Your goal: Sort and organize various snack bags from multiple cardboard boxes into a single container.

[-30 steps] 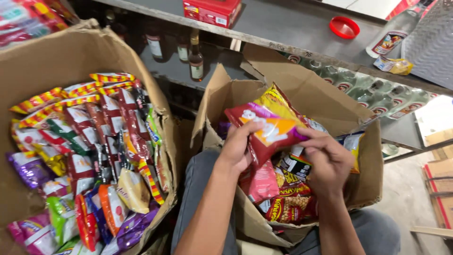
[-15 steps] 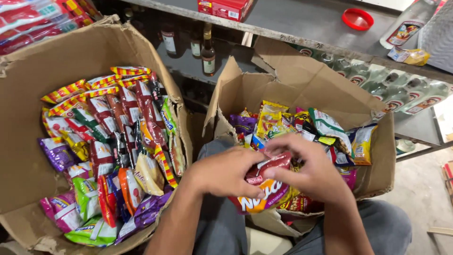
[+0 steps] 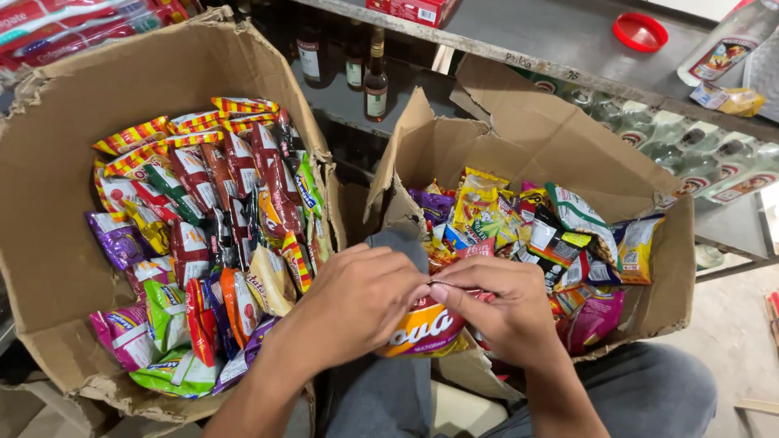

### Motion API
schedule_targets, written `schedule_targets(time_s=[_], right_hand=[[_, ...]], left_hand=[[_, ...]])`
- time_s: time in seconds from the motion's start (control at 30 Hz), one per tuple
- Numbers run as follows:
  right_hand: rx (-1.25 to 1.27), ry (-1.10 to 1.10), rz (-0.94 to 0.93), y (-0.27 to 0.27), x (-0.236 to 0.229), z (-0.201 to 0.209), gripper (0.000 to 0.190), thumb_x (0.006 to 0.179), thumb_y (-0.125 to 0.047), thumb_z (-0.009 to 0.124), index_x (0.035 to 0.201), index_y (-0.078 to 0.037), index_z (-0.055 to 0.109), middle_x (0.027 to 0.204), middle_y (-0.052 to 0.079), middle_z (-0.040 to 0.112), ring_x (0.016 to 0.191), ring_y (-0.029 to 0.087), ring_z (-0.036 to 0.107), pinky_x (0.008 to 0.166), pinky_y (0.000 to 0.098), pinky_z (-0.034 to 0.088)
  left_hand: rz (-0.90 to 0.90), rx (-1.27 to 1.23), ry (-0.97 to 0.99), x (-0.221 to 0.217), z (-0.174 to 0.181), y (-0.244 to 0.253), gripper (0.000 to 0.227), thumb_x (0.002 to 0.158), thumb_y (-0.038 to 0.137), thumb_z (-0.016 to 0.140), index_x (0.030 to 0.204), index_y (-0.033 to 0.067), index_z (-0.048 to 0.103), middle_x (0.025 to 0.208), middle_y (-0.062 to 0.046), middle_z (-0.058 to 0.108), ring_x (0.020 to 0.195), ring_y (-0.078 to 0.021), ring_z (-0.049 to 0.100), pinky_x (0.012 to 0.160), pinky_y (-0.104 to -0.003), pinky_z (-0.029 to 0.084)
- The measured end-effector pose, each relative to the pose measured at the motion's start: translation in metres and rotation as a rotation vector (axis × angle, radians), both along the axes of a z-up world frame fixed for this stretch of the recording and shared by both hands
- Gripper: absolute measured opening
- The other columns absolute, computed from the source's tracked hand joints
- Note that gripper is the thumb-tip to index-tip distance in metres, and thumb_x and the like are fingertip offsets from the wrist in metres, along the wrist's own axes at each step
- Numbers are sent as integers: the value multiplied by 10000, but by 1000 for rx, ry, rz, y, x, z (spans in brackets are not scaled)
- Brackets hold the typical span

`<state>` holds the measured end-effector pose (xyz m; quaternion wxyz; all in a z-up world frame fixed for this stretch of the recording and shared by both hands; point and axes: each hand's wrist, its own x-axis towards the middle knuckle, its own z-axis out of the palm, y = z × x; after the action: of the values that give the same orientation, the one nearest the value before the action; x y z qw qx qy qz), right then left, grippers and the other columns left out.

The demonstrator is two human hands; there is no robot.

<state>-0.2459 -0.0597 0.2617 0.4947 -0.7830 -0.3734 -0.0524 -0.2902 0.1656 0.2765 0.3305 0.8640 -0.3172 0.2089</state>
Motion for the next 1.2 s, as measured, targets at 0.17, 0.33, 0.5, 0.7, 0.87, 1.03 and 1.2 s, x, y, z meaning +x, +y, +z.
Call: schedule_targets(time_s=[0.17,0.33,0.5,0.7,0.87,1.03,1.2], right_hand=[[62,4,-7,24,-21,2,104,850,-76,800,926,-8,782,892,95,806,774,174,789,715,261,612],[9,17,63,43,-35,12,105,833,-80,808,894,-6,765,879,89,800,768,168,785,695,270,605],[-323,253,325,77,-55,27,488,711,-193,879,1110,-12,664,853,143,766,812,275,746,676,355,570],[-315,368,337,138,-41,0,437,790,-151,773,1184,-23,634,887,139,771,817,213,768,708,340,596],[-81,360,257,212,0,7,490,763,-128,779,1197,17,602,1023,124,766,899,159,730,795,313,607],[167,350,395,280,53,-22,577,873,-113,815,1300,63,469,1249,155,701,1150,169,713,1003,333,605],[-150,25,169,315,64,-26,1031,778,-137,835,1526,-36,134,1214,249,696,1078,358,724,896,431,583]], left_hand=[[78,-13,-55,-17,0,22,79,817,102,717,828,73,645,765,-65,626,731,-275,641,643,-413,480],[214,62,-82,-44,-1,38,103,794,160,723,780,101,639,743,-46,614,727,-251,643,634,-406,464],[179,263,-213,-81,1,45,161,763,233,692,861,106,669,865,-14,614,993,-243,637,934,-478,471],[730,152,-475,-95,7,74,309,840,308,774,1091,131,742,1102,-57,647,1072,-281,549,885,-499,354],[1085,-276,-158,-82,-12,123,442,919,260,755,1304,69,651,1237,-179,588,1172,-344,544,1023,-473,421],[973,-584,80,-36,-38,172,698,1005,370,651,1589,75,406,1384,-255,546,1335,-392,523,1162,-450,382],[814,-874,207,48,-103,215,1013,928,545,712,1599,-35,223,1611,-293,394,1507,-358,421,1223,-414,328]])
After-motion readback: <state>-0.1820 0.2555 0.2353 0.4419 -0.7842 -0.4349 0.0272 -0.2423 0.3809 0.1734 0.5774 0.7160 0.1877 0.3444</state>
